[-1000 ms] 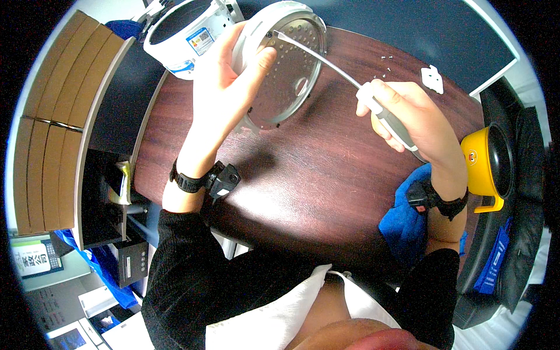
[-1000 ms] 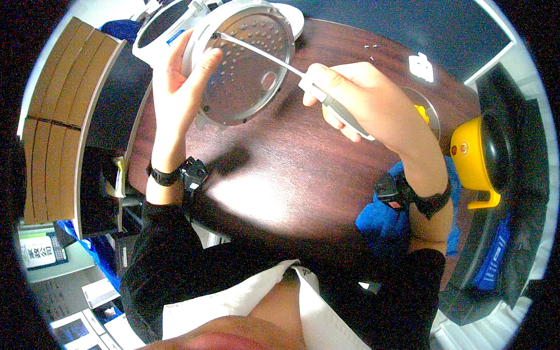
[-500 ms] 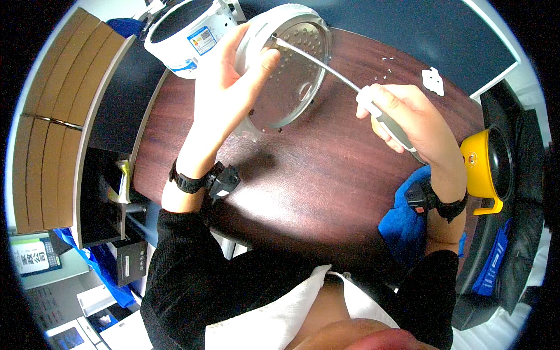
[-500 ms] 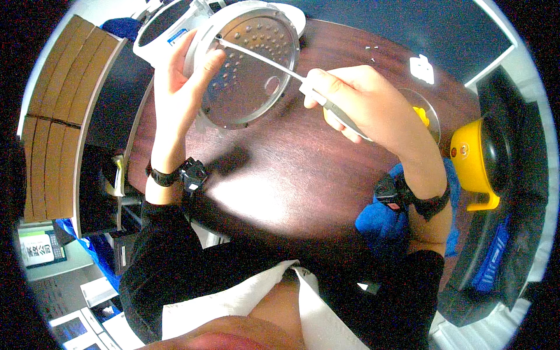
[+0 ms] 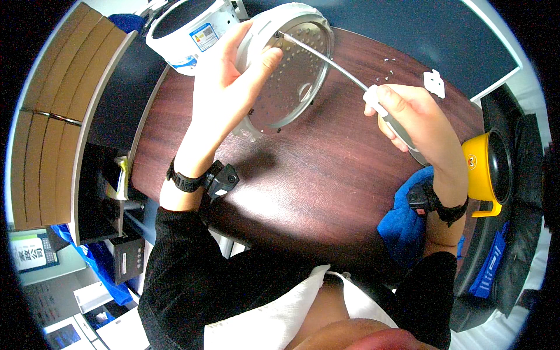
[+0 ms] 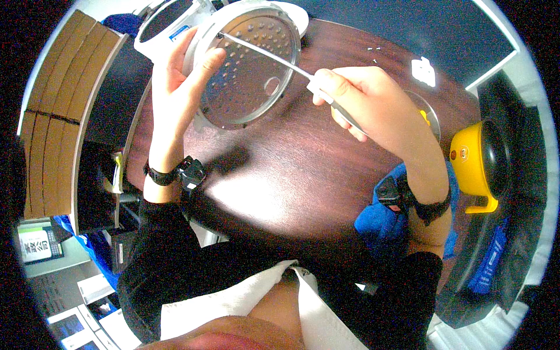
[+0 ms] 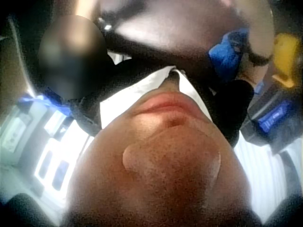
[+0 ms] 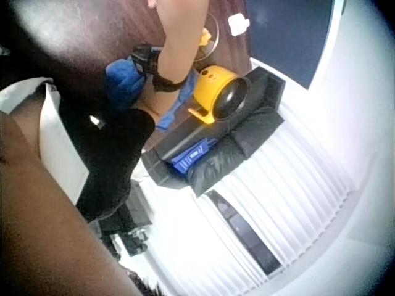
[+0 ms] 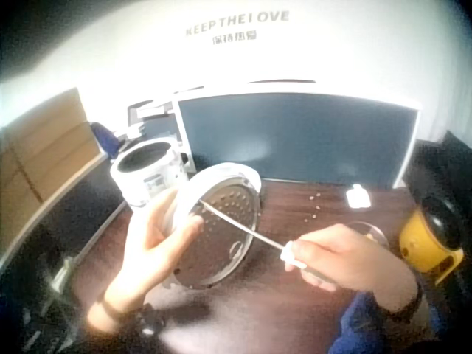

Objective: The person uses a screwdriver to remove screws from a white circular appliance lid. They repeatedly insert the screwdriver into screw holes, turn it, and remove screws, placing them on the table. The person handles the lid and screwdriver throughout the clip.

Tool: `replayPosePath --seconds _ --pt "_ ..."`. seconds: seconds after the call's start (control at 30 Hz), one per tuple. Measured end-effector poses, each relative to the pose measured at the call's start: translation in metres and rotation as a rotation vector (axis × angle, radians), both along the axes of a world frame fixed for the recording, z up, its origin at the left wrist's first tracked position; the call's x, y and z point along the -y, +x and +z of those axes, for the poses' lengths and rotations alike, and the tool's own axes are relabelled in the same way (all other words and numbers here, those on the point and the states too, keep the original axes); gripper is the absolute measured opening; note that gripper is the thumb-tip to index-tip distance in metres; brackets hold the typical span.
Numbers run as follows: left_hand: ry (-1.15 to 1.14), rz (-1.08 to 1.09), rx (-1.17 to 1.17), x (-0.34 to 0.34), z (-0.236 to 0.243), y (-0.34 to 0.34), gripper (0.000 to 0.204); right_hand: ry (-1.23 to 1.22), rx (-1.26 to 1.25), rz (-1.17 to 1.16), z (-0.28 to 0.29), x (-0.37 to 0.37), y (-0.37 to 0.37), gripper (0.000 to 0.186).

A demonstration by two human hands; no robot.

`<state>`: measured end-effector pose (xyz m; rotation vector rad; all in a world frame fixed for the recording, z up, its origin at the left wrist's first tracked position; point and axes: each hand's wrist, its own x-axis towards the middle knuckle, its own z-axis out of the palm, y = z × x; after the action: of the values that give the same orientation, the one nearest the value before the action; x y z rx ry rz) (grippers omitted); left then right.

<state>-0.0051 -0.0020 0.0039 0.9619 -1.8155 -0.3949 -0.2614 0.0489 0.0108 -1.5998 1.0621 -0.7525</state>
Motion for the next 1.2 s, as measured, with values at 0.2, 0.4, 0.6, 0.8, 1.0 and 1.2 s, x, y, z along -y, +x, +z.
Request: replayPosePath --seconds 0.2,0.4,0.6,0.8,1.0,1.2 --pt "-0.098 0.062 0.112 -0.001 0.001 0.000 0.045 -0.236 -0.188 -0.064 -0.005 0.002 -0.001 0.031" --pt "-0.124 0.101 0.125 0.003 -0.007 0.000 0.043 -1.001 -0.630 -0.358 -0.004 0.000 0.004 0.022" --pt "-0.105 0.071 0.135 0.003 -0.008 0.001 0.045 -1.123 -0.905 -0.463 0.010 -0.006 0.003 0.027" --pt "0.157 0.024 0.177 -0.009 0.005 -0.003 0.051 -1.122 -0.988 -0.515 0.020 -0.014 0.003 0.029" --pt "-0.039 0.087 0.283 -0.006 -0.001 -0.004 0.045 -1.254 -1.023 -0.533 0.020 -0.011 0.005 0.029" --pt "-0.077 0.059 0.279 -0.004 -0.003 -0.006 0.045 -1.152 -0.894 -0.412 0.011 -0.002 -0.005 0.022"
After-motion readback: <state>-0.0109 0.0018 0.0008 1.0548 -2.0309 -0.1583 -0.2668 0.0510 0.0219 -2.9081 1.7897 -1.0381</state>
